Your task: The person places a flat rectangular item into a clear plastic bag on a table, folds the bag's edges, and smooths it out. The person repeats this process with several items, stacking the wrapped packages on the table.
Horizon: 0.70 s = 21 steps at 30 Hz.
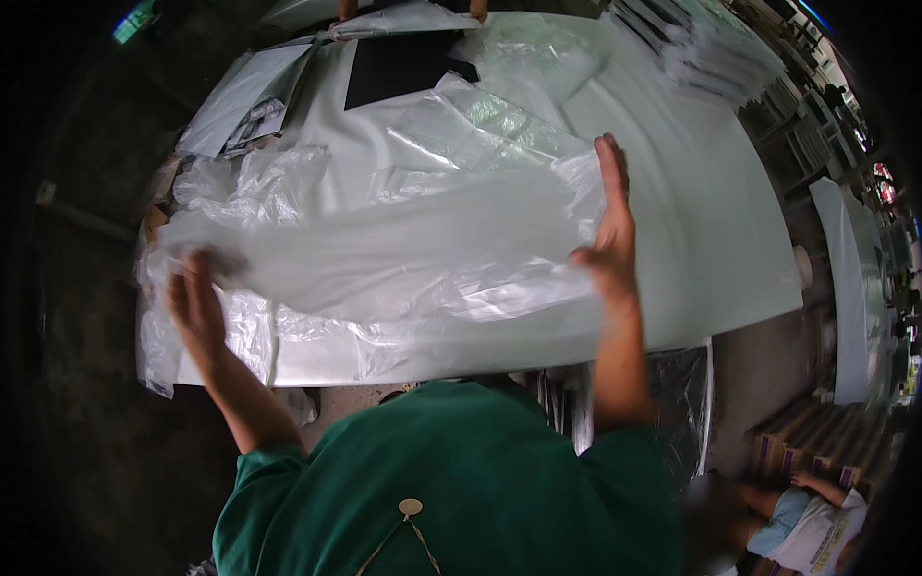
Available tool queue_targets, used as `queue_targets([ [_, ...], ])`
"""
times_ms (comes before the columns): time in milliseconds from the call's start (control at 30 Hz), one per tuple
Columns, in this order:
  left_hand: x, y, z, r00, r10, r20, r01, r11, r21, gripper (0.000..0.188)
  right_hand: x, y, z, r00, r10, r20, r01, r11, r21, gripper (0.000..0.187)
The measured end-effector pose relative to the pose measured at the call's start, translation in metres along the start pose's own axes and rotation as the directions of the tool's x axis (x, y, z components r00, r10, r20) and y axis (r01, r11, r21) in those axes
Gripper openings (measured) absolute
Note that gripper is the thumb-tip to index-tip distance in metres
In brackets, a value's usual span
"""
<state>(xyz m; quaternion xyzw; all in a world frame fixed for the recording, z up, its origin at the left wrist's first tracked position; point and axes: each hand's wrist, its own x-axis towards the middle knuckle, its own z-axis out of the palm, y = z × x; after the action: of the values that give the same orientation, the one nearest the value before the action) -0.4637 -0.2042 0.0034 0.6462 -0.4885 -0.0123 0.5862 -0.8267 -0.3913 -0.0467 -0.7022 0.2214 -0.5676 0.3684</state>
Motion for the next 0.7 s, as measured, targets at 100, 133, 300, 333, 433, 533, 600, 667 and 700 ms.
queue_targets([
  [100,-0.030,0.046,0.051,0.815,0.520,0.256,-0.479,0.853,-0.208,0.018,0.005,-0.047,0.058,0.937,-0.285,0.201,0.313,0.942,-0.120,0.116],
  [133,-0.028,0.063,0.055,0.724,0.575,0.381,-0.488,0.818,-0.306,0.018,0.004,-0.056,0.079,0.895,-0.304,0.327,0.330,0.943,-0.028,0.112],
  [300,-0.028,0.068,0.065,0.919,0.123,0.376,0.094,0.855,-0.510,0.063,-0.001,-0.039,0.099,0.624,0.234,0.746,-0.503,0.851,0.154,0.022],
  [333,-0.019,0.071,0.064,0.804,-0.023,0.594,0.327,0.851,-0.410,0.071,0.002,-0.029,0.097,0.740,0.146,0.657,-0.465,0.816,0.343,0.023],
  [433,-0.035,0.044,0.070,0.592,-0.201,0.780,0.296,0.955,0.021,0.033,0.007,-0.011,0.104,0.825,-0.031,0.564,-0.314,0.806,0.503,0.049],
  [533,-0.028,0.057,0.068,0.824,-0.028,0.565,0.300,0.869,-0.394,0.012,-0.013,0.010,0.110,0.601,0.021,0.799,-0.269,0.947,0.178,0.056],
  [600,-0.016,0.051,0.050,0.979,0.005,0.204,0.097,0.869,-0.486,0.004,-0.018,0.032,0.105,0.432,0.273,0.860,-0.446,0.893,-0.059,0.049],
  [667,-0.003,0.037,0.015,0.988,0.021,-0.152,-0.054,0.975,-0.213,0.006,-0.003,0.052,0.080,0.387,0.486,0.784,-0.531,0.812,-0.241,0.038],
  [700,0.000,0.029,-0.003,0.956,0.014,-0.292,-0.040,0.996,-0.084,0.008,0.010,0.057,0.057,0.454,0.510,0.731,-0.443,0.841,-0.312,0.034],
])
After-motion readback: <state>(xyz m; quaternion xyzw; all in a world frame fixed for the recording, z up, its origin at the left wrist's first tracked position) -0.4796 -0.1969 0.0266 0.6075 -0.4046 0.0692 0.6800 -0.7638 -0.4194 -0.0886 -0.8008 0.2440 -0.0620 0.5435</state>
